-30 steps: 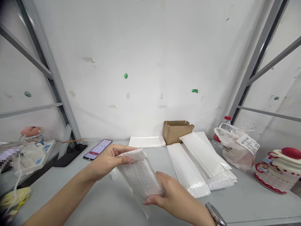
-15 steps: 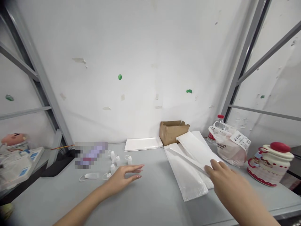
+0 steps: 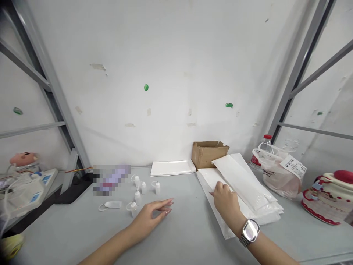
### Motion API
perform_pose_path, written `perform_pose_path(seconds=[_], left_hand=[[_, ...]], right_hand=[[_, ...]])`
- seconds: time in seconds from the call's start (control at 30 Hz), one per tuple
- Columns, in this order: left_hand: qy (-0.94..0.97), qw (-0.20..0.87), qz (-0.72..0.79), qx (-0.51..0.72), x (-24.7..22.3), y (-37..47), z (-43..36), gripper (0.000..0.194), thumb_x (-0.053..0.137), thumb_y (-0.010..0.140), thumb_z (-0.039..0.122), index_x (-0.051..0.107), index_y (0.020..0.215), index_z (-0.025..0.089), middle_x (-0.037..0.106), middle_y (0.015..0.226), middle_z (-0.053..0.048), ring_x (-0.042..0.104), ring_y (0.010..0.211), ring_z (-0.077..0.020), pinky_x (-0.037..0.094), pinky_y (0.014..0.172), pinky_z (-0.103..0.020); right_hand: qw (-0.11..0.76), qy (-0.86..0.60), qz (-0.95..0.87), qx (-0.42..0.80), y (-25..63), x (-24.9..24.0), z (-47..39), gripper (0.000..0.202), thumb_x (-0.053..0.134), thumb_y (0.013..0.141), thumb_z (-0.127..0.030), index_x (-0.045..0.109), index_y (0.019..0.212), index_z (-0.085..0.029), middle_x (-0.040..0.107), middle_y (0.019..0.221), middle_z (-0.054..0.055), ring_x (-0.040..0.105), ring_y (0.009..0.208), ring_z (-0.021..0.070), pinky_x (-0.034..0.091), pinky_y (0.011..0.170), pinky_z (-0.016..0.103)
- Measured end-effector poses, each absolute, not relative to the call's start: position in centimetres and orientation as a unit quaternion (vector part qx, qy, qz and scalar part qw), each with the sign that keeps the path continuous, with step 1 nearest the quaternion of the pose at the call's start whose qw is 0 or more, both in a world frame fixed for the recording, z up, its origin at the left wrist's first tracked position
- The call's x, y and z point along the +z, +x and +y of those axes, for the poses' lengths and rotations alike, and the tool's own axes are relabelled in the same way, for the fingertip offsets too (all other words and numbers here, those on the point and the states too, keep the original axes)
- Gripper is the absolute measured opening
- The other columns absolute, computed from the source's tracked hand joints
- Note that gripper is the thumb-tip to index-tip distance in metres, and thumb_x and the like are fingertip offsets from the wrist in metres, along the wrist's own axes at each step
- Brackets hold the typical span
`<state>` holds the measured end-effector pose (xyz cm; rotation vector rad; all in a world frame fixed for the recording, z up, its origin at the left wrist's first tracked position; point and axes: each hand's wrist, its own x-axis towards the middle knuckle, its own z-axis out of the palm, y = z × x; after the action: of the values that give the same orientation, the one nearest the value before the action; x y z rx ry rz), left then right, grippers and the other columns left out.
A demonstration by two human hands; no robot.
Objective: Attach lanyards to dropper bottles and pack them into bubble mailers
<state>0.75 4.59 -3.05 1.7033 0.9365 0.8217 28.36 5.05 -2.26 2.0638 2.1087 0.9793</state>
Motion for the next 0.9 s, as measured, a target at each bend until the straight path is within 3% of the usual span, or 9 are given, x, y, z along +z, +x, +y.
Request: perform_pose_path(seconds=[0.1, 0.23, 0.43, 0.57, 0.73, 0.8, 0.9], left_hand=[[0.733, 0.451, 0.389, 0.329, -3.5, 0.6, 4.8, 0.04, 0.048, 0.082, 0.038, 0.055, 0.119, 0.026, 0.061, 0.118, -0.005, 0.059, 0.101, -0.0214, 0.041, 0.094, -0.035], [0.812, 0.314, 0.4, 0.287, -4.1, 0.3, 5.2, 0.04, 0.042, 0.086, 0.033, 0.048, 0.124, 0.028, 0.059, 0.12, -0.003, 0.053, 0.11, -0.0196, 0.039, 0.096, -0.037], [0.882, 0.178, 0.356, 0.253, -4.4, 0.2, 5.1, 0.039, 0.04, 0.087, 0.023, 0.046, 0.125, 0.025, 0.059, 0.122, -0.003, 0.054, 0.108, -0.0188, 0.042, 0.094, -0.036], [0.892, 0.15, 0.342, 0.254, -4.4, 0.3, 4.9, 0.039, 0.041, 0.087, 0.021, 0.047, 0.125, 0.023, 0.06, 0.12, -0.005, 0.056, 0.105, -0.0192, 0.044, 0.092, -0.035], [0.899, 0.159, 0.326, 0.245, -4.5, 0.4, 4.8, 0.039, 0.04, 0.087, 0.021, 0.045, 0.126, 0.022, 0.06, 0.119, -0.006, 0.057, 0.104, -0.0208, 0.043, 0.09, -0.036], [0.902, 0.164, 0.321, 0.238, -4.5, 0.4, 4.7, 0.04, 0.04, 0.087, 0.021, 0.044, 0.127, 0.02, 0.06, 0.119, -0.007, 0.057, 0.104, -0.0219, 0.043, 0.089, -0.036], [0.907, 0.172, 0.312, 0.226, -4.5, 0.5, 4.5, 0.042, 0.039, 0.087, 0.021, 0.042, 0.129, 0.02, 0.06, 0.119, -0.009, 0.057, 0.103, -0.0238, 0.042, 0.088, -0.038]], right_hand=[[0.012, 0.668, 0.671, 0.321, 28.5, -2.9, 5.9, 0.028, 0.045, 0.089, -0.024, 0.063, 0.081, -0.004, 0.058, 0.078, 0.015, 0.057, 0.066, 0.0235, 0.029, 0.04, 0.025], [0.006, 0.67, 0.666, 0.329, 27.7, -2.6, 6.5, 0.031, 0.048, 0.087, -0.031, 0.061, 0.077, -0.005, 0.057, 0.073, 0.014, 0.056, 0.067, 0.0261, 0.033, 0.047, 0.029], [0.004, 0.631, 0.712, 0.309, 24.1, -1.6, 10.1, 0.014, 0.047, 0.082, -0.008, 0.061, 0.081, -0.009, 0.058, 0.08, 0.015, 0.056, 0.075, 0.0258, 0.036, 0.059, 0.032], [0.019, 0.592, 0.753, 0.289, 22.2, -2.0, 15.0, 0.013, 0.05, 0.08, -0.006, 0.061, 0.085, -0.01, 0.06, 0.088, 0.014, 0.056, 0.083, 0.0235, 0.039, 0.066, 0.033], [0.033, 0.569, 0.772, 0.282, 20.7, -3.3, 18.7, 0.018, 0.052, 0.086, -0.025, 0.058, 0.096, -0.012, 0.06, 0.098, 0.006, 0.057, 0.089, 0.0182, 0.046, 0.076, 0.036], [0.027, 0.564, 0.775, 0.284, 20.5, -3.5, 19.3, 0.019, 0.053, 0.086, -0.029, 0.058, 0.094, -0.012, 0.06, 0.097, 0.005, 0.058, 0.087, 0.0168, 0.047, 0.076, 0.036], [0.001, 0.553, 0.781, 0.29, 20.7, -3.4, 19.7, 0.014, 0.053, 0.085, -0.022, 0.061, 0.084, -0.011, 0.062, 0.089, 0.007, 0.057, 0.084, 0.0185, 0.045, 0.072, 0.034]])
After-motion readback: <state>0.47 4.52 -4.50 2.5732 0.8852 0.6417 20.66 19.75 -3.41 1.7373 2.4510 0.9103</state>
